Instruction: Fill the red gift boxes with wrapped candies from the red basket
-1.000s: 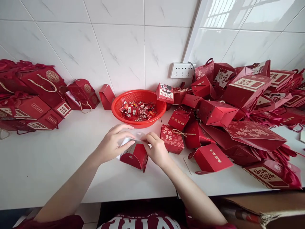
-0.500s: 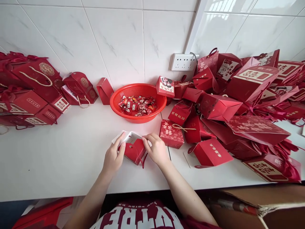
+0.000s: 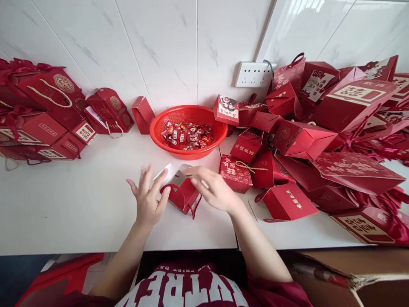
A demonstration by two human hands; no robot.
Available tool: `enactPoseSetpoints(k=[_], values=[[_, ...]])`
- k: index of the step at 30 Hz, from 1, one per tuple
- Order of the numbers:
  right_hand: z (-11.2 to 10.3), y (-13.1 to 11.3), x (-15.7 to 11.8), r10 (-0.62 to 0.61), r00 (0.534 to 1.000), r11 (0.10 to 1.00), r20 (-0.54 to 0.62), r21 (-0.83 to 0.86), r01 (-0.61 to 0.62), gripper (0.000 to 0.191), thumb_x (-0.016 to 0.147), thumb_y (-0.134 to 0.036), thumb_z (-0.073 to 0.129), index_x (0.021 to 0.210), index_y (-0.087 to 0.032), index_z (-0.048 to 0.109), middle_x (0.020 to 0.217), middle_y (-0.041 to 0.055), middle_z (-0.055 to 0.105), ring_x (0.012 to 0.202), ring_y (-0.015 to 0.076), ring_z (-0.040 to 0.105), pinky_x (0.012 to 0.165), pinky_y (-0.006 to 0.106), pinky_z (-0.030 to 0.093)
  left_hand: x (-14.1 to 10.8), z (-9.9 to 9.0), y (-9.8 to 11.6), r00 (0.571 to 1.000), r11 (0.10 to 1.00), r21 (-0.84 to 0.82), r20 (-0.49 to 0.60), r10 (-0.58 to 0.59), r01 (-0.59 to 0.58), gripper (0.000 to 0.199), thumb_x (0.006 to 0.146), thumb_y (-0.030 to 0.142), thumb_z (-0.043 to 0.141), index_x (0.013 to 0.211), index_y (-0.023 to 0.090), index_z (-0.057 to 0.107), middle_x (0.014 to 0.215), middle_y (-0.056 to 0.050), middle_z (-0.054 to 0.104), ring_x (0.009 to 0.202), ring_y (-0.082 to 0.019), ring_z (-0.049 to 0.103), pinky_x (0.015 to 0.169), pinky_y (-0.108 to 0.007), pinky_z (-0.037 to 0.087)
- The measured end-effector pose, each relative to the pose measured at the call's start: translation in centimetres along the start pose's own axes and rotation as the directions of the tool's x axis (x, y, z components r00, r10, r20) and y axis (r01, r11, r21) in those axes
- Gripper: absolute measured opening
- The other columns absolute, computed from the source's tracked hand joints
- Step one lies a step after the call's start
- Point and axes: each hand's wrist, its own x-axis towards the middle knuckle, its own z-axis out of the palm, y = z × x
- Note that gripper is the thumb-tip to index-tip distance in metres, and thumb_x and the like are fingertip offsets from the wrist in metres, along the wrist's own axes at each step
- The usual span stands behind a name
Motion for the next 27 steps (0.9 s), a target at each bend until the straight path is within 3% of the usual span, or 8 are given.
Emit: enactPoseSetpoints(k=[3,7,11,14,16,22,24,27], values=[[2.2,0.7,0.7,-0.044,0.987,0.997,0.153,-0.062,0.054,0.035,0.104,-0.020,0.035,0.133,-0.023,0.053,0.129,0.0089,0.062,0.122,0.0210,0.056,0.105,0.042,0.045,0.7,-0.9,-0.8,0.982,0.983,-0.032,0.050,0.183,-0.181,0.021,0.094,0.024,0.053,0.104,0.023,0.071,0.144,-0.008,0.054,0.140,-0.033,0.041,0.118,-0.062,-0.012],[3.7,2.1,0.7,-0.038,0.990,0.983,0.133,-0.173,0.061,0.029,0.103,-0.022,0.040,0.125,-0.022,0.059,0.116,0.0081,0.067,0.112,0.0233,0.059,0.100,0.045,0.046,0.9,-1.8,-1.5,0.982,0.977,-0.115,0.040,0.183,-0.177,0.013,0.091,0.019,0.056,0.086,0.018,0.067,0.149,-0.011,0.047,0.147,-0.034,0.029,0.121,-0.061,0.010],[4.3,2.5,0.5,-0.062,0.997,0.988,-0.040,-0.146,0.056,0.022,0.101,-0.024,0.046,0.112,-0.022,0.065,0.099,0.0075,0.065,0.097,0.0213,0.060,0.092,0.042,0.049,0.7,-2.0,-1.3,0.950,0.925,-0.267,0.086,0.302,-0.270,0.015,0.087,0.011,0.058,0.091,0.021,0.069,0.152,-0.008,0.043,0.148,-0.032,0.026,0.119,-0.056,0.026],[3.7,2.6,0.4,-0.091,0.962,0.993,-0.259,-0.098,0.068,0.016,0.099,-0.024,0.051,0.095,-0.021,0.066,0.086,0.0050,0.063,0.086,0.0197,0.059,0.094,0.044,0.047,0.7,-1.6,-1.1,0.916,0.890,-0.323,0.131,0.378,-0.322,0.020,0.086,0.005,0.052,0.089,0.021,0.065,0.147,-0.008,0.051,0.140,-0.027,0.042,0.116,-0.050,0.034],[2.6,2.7,0.1,-0.092,0.951,0.992,-0.296,-0.107,0.063,0.013,0.097,-0.022,0.054,0.089,-0.022,0.065,0.081,0.0031,0.064,0.078,0.0181,0.058,0.092,0.043,0.047,0.9,-1.5,-1.2,0.913,0.903,-0.292,0.163,0.373,-0.317,0.021,0.086,0.004,0.050,0.091,0.021,0.062,0.146,-0.008,0.053,0.128,-0.024,0.055,0.115,-0.047,0.035],[-0.4,2.1,-3.0,-0.100,0.994,0.982,-0.032,-0.165,0.094,0.004,0.090,-0.022,0.067,0.094,-0.022,0.068,0.083,0.0029,0.065,0.075,0.0165,0.058,0.070,0.031,0.047,2.8,-1.5,-3.5,0.943,0.952,-0.247,0.229,0.241,-0.183,0.025,0.085,0.006,0.052,0.096,0.024,0.064,0.125,-0.003,0.069,0.105,-0.024,0.067,0.101,-0.042,0.044],[-0.1,2.1,-3.7,-0.006,0.999,0.978,0.047,-0.207,0.016,0.016,0.092,-0.025,0.065,0.108,-0.023,0.067,0.088,0.0034,0.064,0.075,0.0155,0.060,0.069,0.028,0.047,4.2,-1.1,-4.4,0.908,0.924,-0.376,0.357,0.217,-0.072,0.025,0.085,0.008,0.052,0.099,0.025,0.065,0.127,-0.002,0.068,0.109,-0.024,0.066,0.098,-0.040,0.045],[1.7,2.4,-3.5,0.156,0.985,0.917,0.076,-0.381,-0.116,0.028,0.096,-0.025,0.059,0.124,-0.025,0.062,0.094,0.0032,0.065,0.074,0.0153,0.063,0.067,0.027,0.047,6.2,0.1,-5.2,0.840,0.764,-0.614,0.508,0.191,0.198,0.016,0.087,0.014,0.054,0.093,0.021,0.067,0.135,-0.007,0.063,0.122,-0.026,0.060,0.094,-0.036,0.047]])
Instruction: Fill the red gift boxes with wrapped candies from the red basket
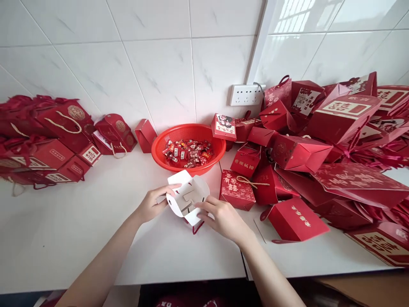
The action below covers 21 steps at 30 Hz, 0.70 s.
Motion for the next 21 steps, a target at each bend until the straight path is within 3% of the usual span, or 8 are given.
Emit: enactPoseSetpoints(k=[2,5,8,11,13,15,18,21], values=[[1.3,-0.5,0.9,0.060,0.998,0.986,0.000,-0.157,-0.060,0.020,0.097,-0.023,0.057,0.115,-0.024,0.065,0.091,0.0026,0.068,0.072,0.0167,0.064,0.062,0.026,0.043,1.2,0.1,-0.7,1.000,0.987,-0.160,-0.013,-0.022,0.020,0.012,0.088,0.019,0.054,0.084,0.019,0.066,0.133,-0.010,0.063,0.119,-0.027,0.060,0.088,-0.034,0.048],[1.8,-2.0,2.3,0.119,0.992,0.938,0.037,-0.332,-0.100,0.013,0.097,-0.021,0.054,0.096,-0.020,0.067,0.078,0.0028,0.069,0.064,0.0182,0.064,0.052,0.027,0.034,1.6,0.9,-1.7,0.994,0.980,-0.200,-0.109,-0.019,-0.003,0.016,0.090,0.022,0.050,0.078,0.018,0.059,0.130,-0.011,0.064,0.095,-0.022,0.065,0.076,-0.031,0.046],[-0.4,-3.7,4.1,0.043,0.992,0.975,0.123,-0.221,-0.015,0.009,0.094,-0.024,0.058,0.094,-0.022,0.066,0.077,0.0007,0.071,0.062,0.0155,0.063,0.053,0.025,0.034,0.8,1.5,-2.2,0.977,0.972,-0.233,-0.212,-0.033,-0.018,0.015,0.089,0.020,0.046,0.075,0.018,0.051,0.132,-0.010,0.062,0.073,-0.016,0.060,0.066,-0.030,0.040],[-4.5,-4.1,7.9,-0.015,1.000,0.995,-0.003,-0.102,0.015,0.018,0.099,-0.028,0.049,0.097,-0.021,0.065,0.080,0.0005,0.071,0.068,0.0132,0.063,0.064,0.023,0.041,0.2,1.7,-2.3,0.963,0.965,-0.259,-0.265,-0.037,-0.034,0.016,0.088,0.023,0.046,0.073,0.019,0.048,0.129,-0.011,0.064,0.091,-0.022,0.062,0.071,-0.031,0.040],[-6.7,-2.9,11.7,0.050,0.996,0.986,-0.067,-0.153,-0.060,0.025,0.103,-0.031,0.041,0.103,-0.020,0.063,0.093,0.0034,0.072,0.079,0.0141,0.065,0.071,0.023,0.044,0.3,1.7,-2.2,0.963,0.962,-0.270,-0.269,-0.035,-0.041,0.016,0.087,0.024,0.047,0.072,0.019,0.048,0.127,-0.012,0.065,0.107,-0.027,0.059,0.078,-0.033,0.041],[-7.7,-0.7,16.0,0.196,0.981,0.924,-0.007,-0.333,-0.187,0.030,0.104,-0.033,0.035,0.118,-0.020,0.059,0.108,0.0060,0.071,0.091,0.0163,0.065,0.077,0.024,0.046,0.5,1.7,-2.2,0.966,0.958,-0.284,-0.255,-0.032,-0.043,0.016,0.086,0.026,0.049,0.071,0.019,0.049,0.126,-0.013,0.065,0.112,-0.029,0.058,0.083,-0.035,0.041],[-6.8,3.2,21.5,0.324,0.942,0.860,0.090,-0.444,-0.253,0.033,0.098,-0.030,0.053,0.126,-0.014,0.058,0.120,0.0148,0.067,0.104,0.0247,0.065,0.083,0.031,0.049,0.9,1.9,-2.2,0.972,0.952,-0.305,-0.232,-0.033,-0.040,0.014,0.084,0.026,0.050,0.072,0.019,0.049,0.127,-0.013,0.065,0.112,-0.030,0.058,0.087,-0.038,0.042],[-4.5,6.3,24.5,0.382,0.893,0.822,0.239,-0.529,-0.210,0.034,0.094,-0.037,0.062,0.120,-0.017,0.063,0.120,0.0120,0.066,0.103,0.0235,0.065,0.088,0.039,0.053,0.9,2.2,-2.4,0.975,0.946,-0.325,-0.215,-0.056,-0.017,0.015,0.085,0.029,0.049,0.074,0.019,0.048,0.130,-0.013,0.063,0.105,-0.029,0.061,0.085,-0.039,0.043]])
